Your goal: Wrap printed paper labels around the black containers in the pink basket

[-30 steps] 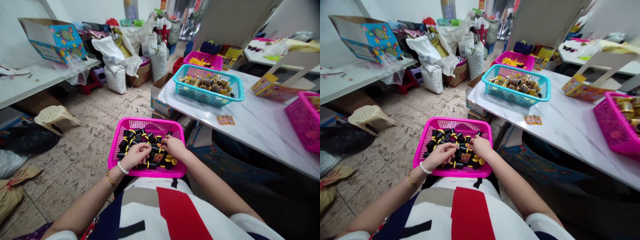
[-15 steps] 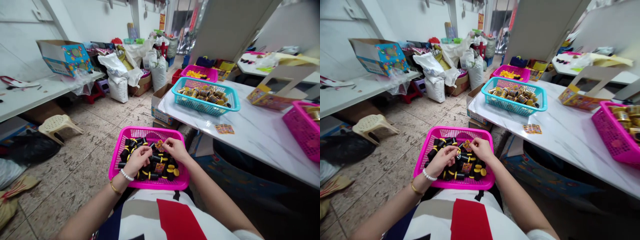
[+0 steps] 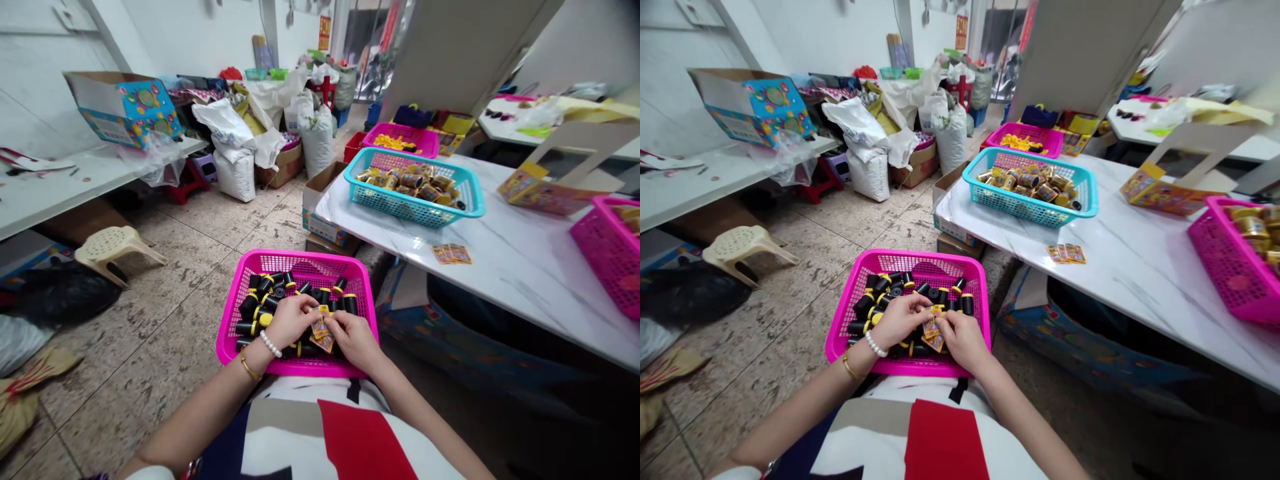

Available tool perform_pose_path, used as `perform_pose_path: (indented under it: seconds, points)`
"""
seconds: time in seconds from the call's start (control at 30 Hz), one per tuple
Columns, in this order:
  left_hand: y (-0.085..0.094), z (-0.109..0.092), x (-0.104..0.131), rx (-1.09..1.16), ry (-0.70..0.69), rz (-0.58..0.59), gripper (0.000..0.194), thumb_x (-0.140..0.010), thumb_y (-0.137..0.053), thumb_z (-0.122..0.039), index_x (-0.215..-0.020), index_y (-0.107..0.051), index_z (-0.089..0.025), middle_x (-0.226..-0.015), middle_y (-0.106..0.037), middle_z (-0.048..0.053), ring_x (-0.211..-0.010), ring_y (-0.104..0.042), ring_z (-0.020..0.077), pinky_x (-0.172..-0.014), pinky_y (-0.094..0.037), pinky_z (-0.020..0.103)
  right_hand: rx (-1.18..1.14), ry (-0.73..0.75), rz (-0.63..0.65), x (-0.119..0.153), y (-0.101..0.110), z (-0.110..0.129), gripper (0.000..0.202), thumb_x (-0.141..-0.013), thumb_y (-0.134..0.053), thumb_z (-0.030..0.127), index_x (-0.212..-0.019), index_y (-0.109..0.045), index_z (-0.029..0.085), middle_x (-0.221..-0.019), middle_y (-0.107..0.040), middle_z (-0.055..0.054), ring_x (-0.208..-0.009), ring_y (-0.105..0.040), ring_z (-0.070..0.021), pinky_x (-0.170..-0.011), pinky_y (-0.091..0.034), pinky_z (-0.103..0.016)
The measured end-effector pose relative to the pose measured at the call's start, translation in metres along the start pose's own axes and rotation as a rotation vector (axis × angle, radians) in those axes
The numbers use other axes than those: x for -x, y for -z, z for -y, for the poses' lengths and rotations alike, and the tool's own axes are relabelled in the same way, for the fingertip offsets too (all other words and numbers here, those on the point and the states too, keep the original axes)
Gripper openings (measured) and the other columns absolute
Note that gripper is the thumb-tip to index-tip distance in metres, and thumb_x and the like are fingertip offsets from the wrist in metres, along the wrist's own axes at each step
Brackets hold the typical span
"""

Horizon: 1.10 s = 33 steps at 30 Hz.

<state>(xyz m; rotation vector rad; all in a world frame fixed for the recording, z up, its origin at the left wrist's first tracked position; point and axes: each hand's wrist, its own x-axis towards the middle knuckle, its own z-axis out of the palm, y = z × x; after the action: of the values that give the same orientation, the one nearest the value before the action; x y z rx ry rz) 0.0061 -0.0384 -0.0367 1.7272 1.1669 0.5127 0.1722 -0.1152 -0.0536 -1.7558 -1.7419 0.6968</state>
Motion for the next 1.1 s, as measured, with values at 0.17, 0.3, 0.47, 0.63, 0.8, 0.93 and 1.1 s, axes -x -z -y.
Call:
perform_pose_path:
  seconds: [0.17, 0.3, 0.47, 0.63, 0.8, 0.93, 1.1]
  points:
    - [0.01, -0.019, -0.005, -0.085, -0.064, 0.034, 0.017, -0.077, -0.061, -0.027, -0.077, -0.074, -0.015, -0.07, -0.071, 0.002, -0.066, -0.06, 0.015, -0.064, -0.042, 0.024, 0.029, 0.016, -0.155, -0.003, 0.013, 0.0, 0.021, -0.086, -0.06, 0.037, -0.096, -0.066, 0.019, -0.095, -0.064, -0.006, -0.069, -0.058, -0.0151, -0.065, -0.043, -0.026]
    - [0.011, -0.022, -0.006, -0.281, -0.161, 0.106, 0.028, -0.084, -0.053, -0.029, -0.072, -0.073, -0.015, -0.067, -0.07, 0.004, -0.061, -0.058, 0.0144, -0.059, -0.037, 0.024, -0.204, 0.001, -0.088, -0.013, 0.008, 0.002, 0.02, -0.089, -0.056, 0.038, -0.087, -0.064, 0.019, -0.074, -0.063, 0.0, -0.056, -0.054, -0.0127, -0.053, -0.04, -0.024]
    - [0.011, -0.013, 0.002, -0.462, -0.213, 0.19, 0.031, -0.085, -0.051, -0.028, -0.068, -0.073, -0.015, -0.064, -0.069, 0.006, -0.059, -0.056, 0.0155, -0.058, -0.034, 0.026, -0.137, 0.104, -0.024, -0.012, -0.004, -0.004, 0.024, -0.09, -0.053, 0.027, -0.072, -0.067, 0.02, -0.07, -0.064, 0.0, -0.066, -0.059, -0.0149, -0.062, -0.043, -0.025]
    - [0.022, -0.017, 0.01, -0.26, -0.15, 0.124, 0.027, -0.083, -0.057, -0.037, -0.091, -0.074, -0.018, -0.071, -0.071, 0.003, -0.056, -0.056, 0.0138, -0.057, -0.038, 0.024, -0.15, 0.108, -0.215, -0.012, 0.003, -0.006, 0.021, -0.09, -0.052, 0.027, -0.089, -0.072, 0.019, -0.086, -0.065, -0.005, -0.081, -0.061, -0.0175, -0.075, -0.046, -0.028]
    - [0.029, -0.036, 0.019, 0.126, -0.058, -0.138, 0.031, -0.085, -0.055, -0.044, -0.085, -0.069, -0.017, -0.07, -0.067, 0.001, -0.048, -0.051, 0.0102, -0.048, -0.039, 0.021, -0.305, -0.07, -0.297, -0.022, 0.011, 0.006, 0.035, -0.092, -0.049, 0.04, -0.067, -0.059, 0.018, -0.057, -0.053, 0.002, -0.054, -0.048, -0.0125, -0.052, -0.035, -0.023]
    - [0.024, -0.042, 0.031, 0.249, -0.061, -0.222, 0.031, -0.085, -0.056, -0.044, -0.078, -0.066, -0.016, -0.065, -0.064, 0.0, -0.045, -0.048, 0.0082, -0.044, -0.036, 0.019, -0.252, -0.043, -0.305, -0.025, 0.008, 0.012, 0.041, -0.091, -0.049, 0.043, -0.058, -0.052, 0.018, -0.053, -0.047, 0.003, -0.051, -0.043, -0.0108, -0.05, -0.03, -0.023]
    - [0.015, -0.038, 0.033, 0.292, -0.037, -0.195, 0.031, -0.084, -0.057, -0.044, -0.075, -0.066, -0.015, -0.063, -0.063, 0.001, -0.043, -0.046, 0.0075, -0.042, -0.034, 0.018, -0.344, -0.049, -0.3, -0.02, 0.01, 0.018, 0.04, -0.091, -0.049, 0.043, -0.062, -0.056, 0.017, -0.056, -0.05, 0.002, -0.054, -0.045, -0.0114, -0.051, -0.032, -0.022]
